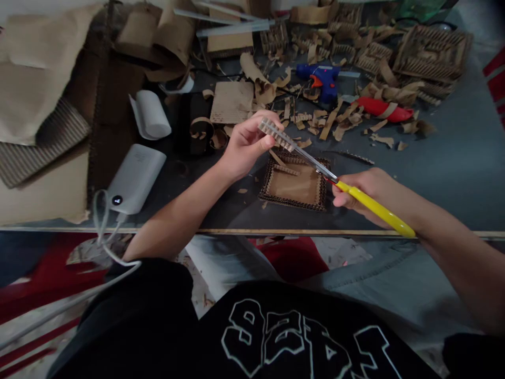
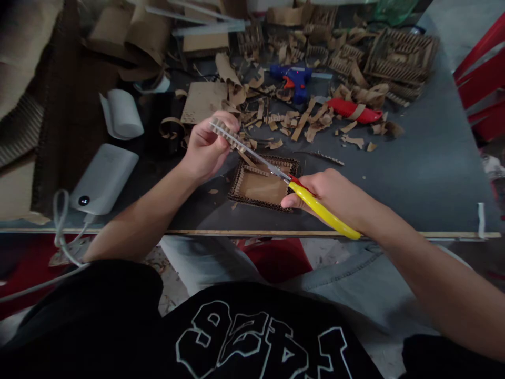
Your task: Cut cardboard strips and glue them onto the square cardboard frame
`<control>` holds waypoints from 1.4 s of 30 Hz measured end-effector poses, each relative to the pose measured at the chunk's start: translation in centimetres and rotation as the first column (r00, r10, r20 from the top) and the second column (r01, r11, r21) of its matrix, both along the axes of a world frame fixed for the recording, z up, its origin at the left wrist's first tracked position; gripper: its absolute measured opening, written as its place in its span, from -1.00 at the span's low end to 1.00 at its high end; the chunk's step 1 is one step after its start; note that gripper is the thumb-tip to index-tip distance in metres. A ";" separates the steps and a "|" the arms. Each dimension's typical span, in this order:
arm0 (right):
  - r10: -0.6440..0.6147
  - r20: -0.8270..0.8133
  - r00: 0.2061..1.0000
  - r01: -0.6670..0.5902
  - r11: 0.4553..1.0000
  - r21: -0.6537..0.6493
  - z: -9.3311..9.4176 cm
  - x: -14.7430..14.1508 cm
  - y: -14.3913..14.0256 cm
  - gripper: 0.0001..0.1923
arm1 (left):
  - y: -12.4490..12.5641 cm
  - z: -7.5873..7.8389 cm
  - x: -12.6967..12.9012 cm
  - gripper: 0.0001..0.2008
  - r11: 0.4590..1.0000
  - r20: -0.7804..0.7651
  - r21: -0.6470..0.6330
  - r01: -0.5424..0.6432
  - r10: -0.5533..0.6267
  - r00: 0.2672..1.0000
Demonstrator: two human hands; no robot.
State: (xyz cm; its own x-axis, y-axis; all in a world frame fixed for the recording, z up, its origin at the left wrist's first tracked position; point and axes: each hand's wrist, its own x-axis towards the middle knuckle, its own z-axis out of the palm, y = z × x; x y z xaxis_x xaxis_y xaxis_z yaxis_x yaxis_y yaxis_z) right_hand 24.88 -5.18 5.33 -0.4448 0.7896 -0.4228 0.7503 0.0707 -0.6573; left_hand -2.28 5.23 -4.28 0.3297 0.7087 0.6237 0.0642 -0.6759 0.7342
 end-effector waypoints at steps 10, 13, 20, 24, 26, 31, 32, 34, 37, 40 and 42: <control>0.000 0.057 0.998 0.001 1.000 -0.018 0.5 0.1 -0.1 -0.18 | -0.6 0.6 0.3 -0.48 0.997 -0.066 0.071 0.002 0.002 0.998; 0.021 0.044 0.999 -0.021 1.000 0.013 0.2 0.2 -0.2 -0.14 | -0.8 0.4 0.4 -0.43 0.995 -0.122 0.095 0.011 0.001 0.993; 0.016 0.160 0.987 -0.017 1.000 0.008 0.4 -0.2 0.2 -0.19 | -1.0 0.5 0.4 -0.49 0.995 -0.082 0.085 0.057 -0.051 0.995; 0.014 0.193 0.981 -0.025 0.998 0.055 0.8 -0.5 0.1 -0.21 | -0.9 0.5 0.5 -0.50 0.996 -0.046 0.059 0.072 -0.069 0.997; 0.022 0.189 0.982 -0.036 0.997 0.070 0.8 -0.5 0.1 -0.22 | -0.8 0.4 0.6 -0.51 0.995 -0.036 0.058 0.082 -0.080 0.996; -0.007 0.196 0.981 -0.005 0.998 0.060 0.5 -0.4 0.0 -0.21 | -0.7 0.4 0.6 -0.53 0.992 -0.005 0.071 0.102 -0.102 0.995; -0.023 0.189 0.982 0.014 0.999 0.049 0.5 -0.4 -0.1 -0.21 | -0.7 0.5 0.6 -0.54 0.992 -0.002 0.072 0.102 -0.102 0.995; -0.041 0.157 0.987 0.037 0.999 0.027 0.5 -0.3 -0.2 -0.21 | -0.8 0.9 0.4 -0.56 0.990 -0.013 0.073 0.124 -0.124 0.992; -0.014 0.118 0.993 0.016 1.000 -0.023 0.5 -0.2 -0.3 -0.15 | -1.0 1.4 0.3 -0.64 0.976 -0.027 0.052 0.212 -0.211 0.977; -0.007 0.093 0.996 0.009 1.000 -0.026 0.4 -0.1 -0.3 -0.16 | -1.1 1.6 0.3 -0.65 0.969 -0.020 0.031 0.244 -0.244 0.970; -0.013 0.108 0.994 0.013 1.000 -0.002 0.3 -0.2 -0.2 -0.19 | -1.0 1.5 0.3 -0.63 0.973 -0.027 0.028 0.231 -0.230 0.973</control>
State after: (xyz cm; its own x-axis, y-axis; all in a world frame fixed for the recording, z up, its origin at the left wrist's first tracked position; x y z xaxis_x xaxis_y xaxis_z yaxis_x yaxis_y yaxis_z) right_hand 24.70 -5.42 5.61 -0.3860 0.7938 -0.4700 0.8179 0.0588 -0.5724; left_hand -2.01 4.22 -2.74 0.4965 0.5927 0.6342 -0.0789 -0.6967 0.7130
